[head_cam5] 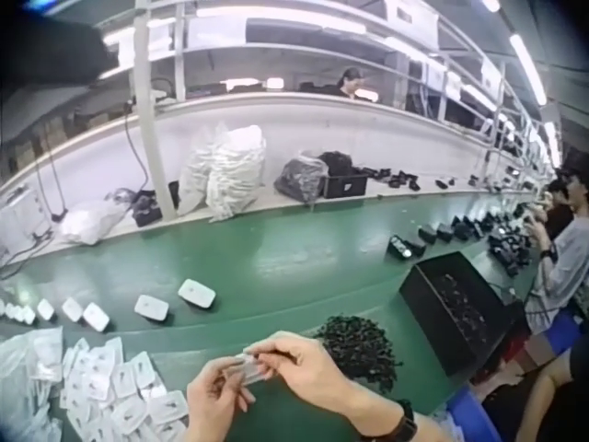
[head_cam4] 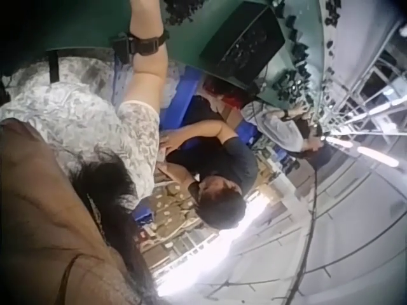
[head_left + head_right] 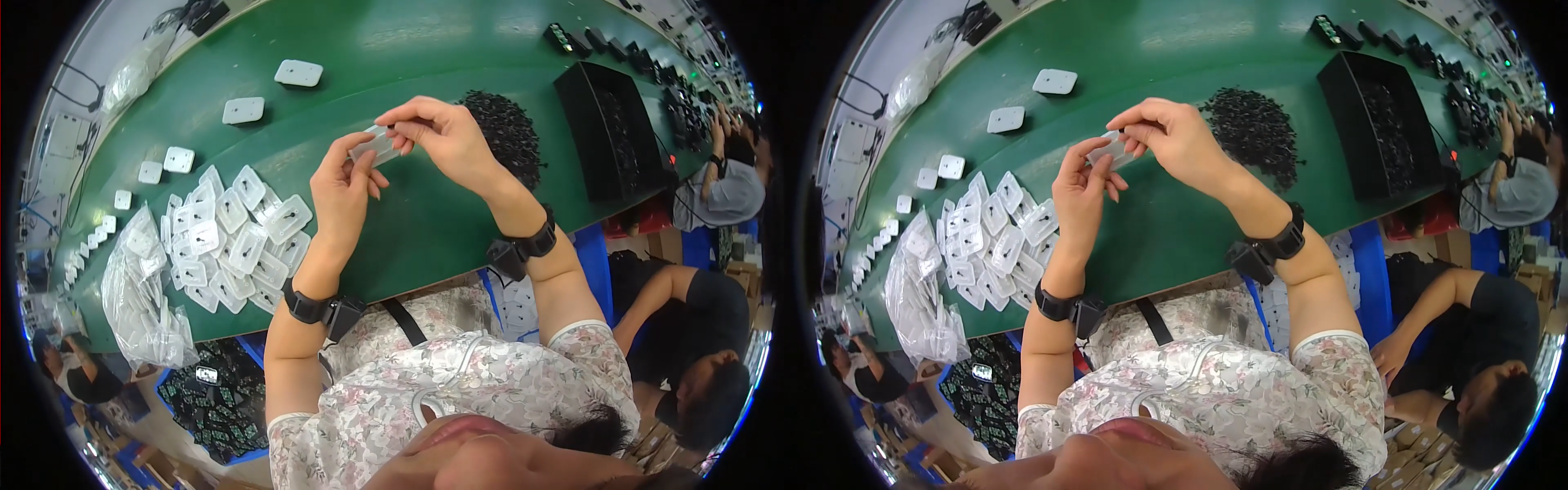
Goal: The person picks up a white plastic cover, inserts a small black component into it, and then presses the cover onto a black electronic housing. They repeat this process several times, placing each completed assembly aside on the workbench.
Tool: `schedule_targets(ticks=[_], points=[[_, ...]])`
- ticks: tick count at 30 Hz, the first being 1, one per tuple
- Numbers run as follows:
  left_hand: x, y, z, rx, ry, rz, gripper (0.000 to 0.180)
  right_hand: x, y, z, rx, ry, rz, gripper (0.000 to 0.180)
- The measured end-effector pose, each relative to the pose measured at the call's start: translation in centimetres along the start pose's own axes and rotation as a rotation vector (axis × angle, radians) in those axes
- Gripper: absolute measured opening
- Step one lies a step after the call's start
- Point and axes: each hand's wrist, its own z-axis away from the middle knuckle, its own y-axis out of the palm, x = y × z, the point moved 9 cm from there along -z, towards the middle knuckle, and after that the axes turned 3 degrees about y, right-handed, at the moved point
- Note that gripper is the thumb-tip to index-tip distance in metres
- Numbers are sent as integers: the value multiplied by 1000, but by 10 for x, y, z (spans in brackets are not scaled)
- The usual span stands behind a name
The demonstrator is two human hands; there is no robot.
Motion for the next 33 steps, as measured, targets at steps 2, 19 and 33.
schedule_targets(ticks=[2, 19, 33], points=[[-8, 0, 2, -18, 17, -14, 21, -8, 9, 5, 41, 68, -48, 13], [-13, -2, 8, -5, 40, 33, 12, 2, 9, 16, -34, -76, 292, 9], [2, 50, 35, 334, -340, 497, 24, -6, -3, 19, -158, -163, 205, 7]])
